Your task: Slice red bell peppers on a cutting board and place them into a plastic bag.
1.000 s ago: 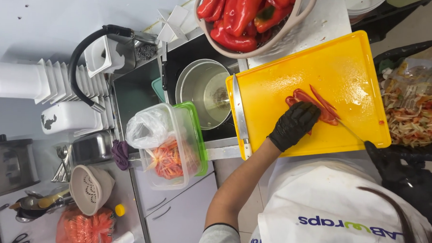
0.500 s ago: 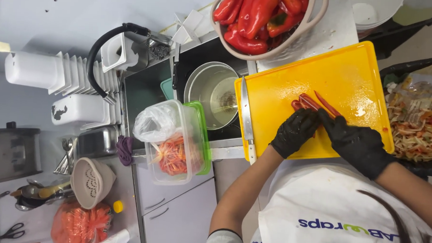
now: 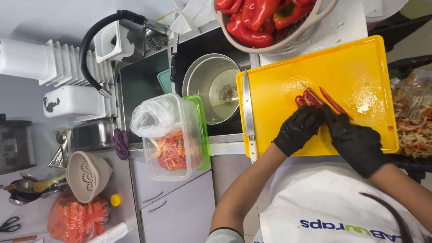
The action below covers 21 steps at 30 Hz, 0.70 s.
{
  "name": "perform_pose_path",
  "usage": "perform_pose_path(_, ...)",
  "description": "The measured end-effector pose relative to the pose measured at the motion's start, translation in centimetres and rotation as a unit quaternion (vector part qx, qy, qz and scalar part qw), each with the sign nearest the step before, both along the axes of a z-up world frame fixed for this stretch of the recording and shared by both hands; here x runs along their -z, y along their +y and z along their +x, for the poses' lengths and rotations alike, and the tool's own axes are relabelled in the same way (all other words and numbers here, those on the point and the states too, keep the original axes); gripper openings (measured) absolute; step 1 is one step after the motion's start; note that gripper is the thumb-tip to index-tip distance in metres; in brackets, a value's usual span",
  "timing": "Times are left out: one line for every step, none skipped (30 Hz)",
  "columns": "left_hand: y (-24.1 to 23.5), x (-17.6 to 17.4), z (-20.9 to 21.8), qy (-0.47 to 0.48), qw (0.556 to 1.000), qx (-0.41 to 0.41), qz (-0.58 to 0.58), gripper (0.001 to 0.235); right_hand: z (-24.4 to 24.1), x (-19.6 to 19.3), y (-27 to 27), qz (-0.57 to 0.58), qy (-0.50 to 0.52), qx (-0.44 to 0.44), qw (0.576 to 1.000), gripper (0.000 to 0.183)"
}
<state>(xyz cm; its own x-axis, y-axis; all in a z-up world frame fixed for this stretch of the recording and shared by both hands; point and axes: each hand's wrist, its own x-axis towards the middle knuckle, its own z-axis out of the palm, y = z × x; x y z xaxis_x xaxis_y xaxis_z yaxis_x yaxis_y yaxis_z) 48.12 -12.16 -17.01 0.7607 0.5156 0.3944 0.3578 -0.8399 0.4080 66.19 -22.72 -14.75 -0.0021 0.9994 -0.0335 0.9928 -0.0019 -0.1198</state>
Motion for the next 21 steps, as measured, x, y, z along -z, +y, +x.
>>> perform_pose_path(0.1,-0.2,0.0,0.027,0.998,0.016,0.055,0.041,0.4,-0.2,-1.0,-0.025,-0.023,-0.016,0.999,0.072)
perform_pose_path(0.2,-0.5,0.1,0.053,0.992,0.032,0.109,0.042,0.8,-0.5,-2.0,-0.051,-0.046,-0.032,0.997,0.076)
perform_pose_path(0.2,-0.4,0.0,0.053,0.992,0.033,0.107,0.042,1.0,-1.2,-2.7,-0.053,-0.045,-0.031,0.997,0.076)
perform_pose_path(0.1,-0.3,0.0,0.060,0.991,0.035,0.110,0.044,1.3,-2.0,-3.4,-0.079,-0.076,-0.029,0.994,0.072)
perform_pose_path(0.1,-0.3,0.0,0.067,0.991,0.036,0.114,0.046,1.5,-2.8,-4.0,-0.103,-0.107,-0.028,0.989,0.068)
perform_pose_path(-0.1,-0.4,0.0,0.068,0.991,0.038,0.112,0.046,1.8,-3.0,-4.9,-0.106,-0.106,-0.027,0.988,0.068)
perform_pose_path(-0.1,-0.5,0.1,0.071,0.991,0.032,0.106,0.047,2.1,-3.1,-5.7,-0.148,-0.108,-0.032,0.982,0.071)
perform_pose_path(-0.1,-0.6,0.2,0.074,0.992,0.026,0.101,0.049,2.5,-3.3,-6.5,-0.191,-0.111,-0.037,0.975,0.075)
perform_pose_path(-0.1,-0.4,0.2,0.073,0.992,0.029,0.101,0.049,3.0,-3.1,-7.3,-0.192,-0.110,-0.034,0.975,0.075)
perform_pose_path(-0.1,-0.3,0.2,0.074,0.992,0.028,0.097,0.050,3.5,-2.9,-8.2,-0.254,-0.113,-0.043,0.960,0.081)
perform_pose_path(-0.1,-0.1,0.1,0.076,0.992,0.025,0.093,0.050,3.9,-2.7,-9.0,-0.314,-0.114,-0.055,0.941,0.088)
perform_pose_path(-0.1,-0.4,0.1,0.078,0.992,0.026,0.093,0.050,4.3,-1.9,-9.8,-0.314,-0.113,-0.055,0.941,0.088)
perform_pose_path(0.0,-0.6,0.1,0.076,0.993,0.029,0.087,0.050,4.7,-1.1,-10.6,-0.315,-0.093,-0.053,0.943,0.088)
perform_pose_path(0.0,-0.8,0.1,0.074,0.993,0.033,0.081,0.049,5.2,-0.3,-11.4,-0.316,-0.074,-0.050,0.945,0.088)
perform_pose_path(-0.1,-0.8,0.1,0.073,0.993,0.033,0.083,0.049,5.5,0.6,-11.9,-0.314,-0.075,-0.050,0.945,0.088)
perform_pose_path(-0.2,-0.8,0.1,0.083,0.992,0.036,0.089,0.048,5.9,1.5,-12.5,-0.314,-0.047,-0.046,0.947,0.088)
perform_pose_path(0.1,-0.8,0.1,0.093,0.990,0.038,0.099,0.047,6.4,2.5,-12.6,-0.310,-0.020,-0.042,0.950,0.088)
perform_pose_path(0.3,-0.9,0.2,0.093,0.990,0.037,0.104,0.047,6.7,3.1,-12.4,-0.305,-0.021,-0.042,0.951,0.088)
perform_pose_path(0.1,-1.0,0.1,0.084,0.991,0.042,0.091,0.048,6.7,3.6,-12.7,-0.303,0.008,-0.037,0.952,0.089)
perform_pose_path(0.0,-1.0,0.1,0.076,0.993,0.047,0.079,0.048,6.7,4.2,-12.9,-0.301,0.037,-0.032,0.952,0.089)
perform_pose_path(-0.1,-1.1,0.0,0.077,0.993,0.049,0.078,0.048,5.0,0.0,-8.9,-0.302,0.038,-0.031,0.952,0.089)
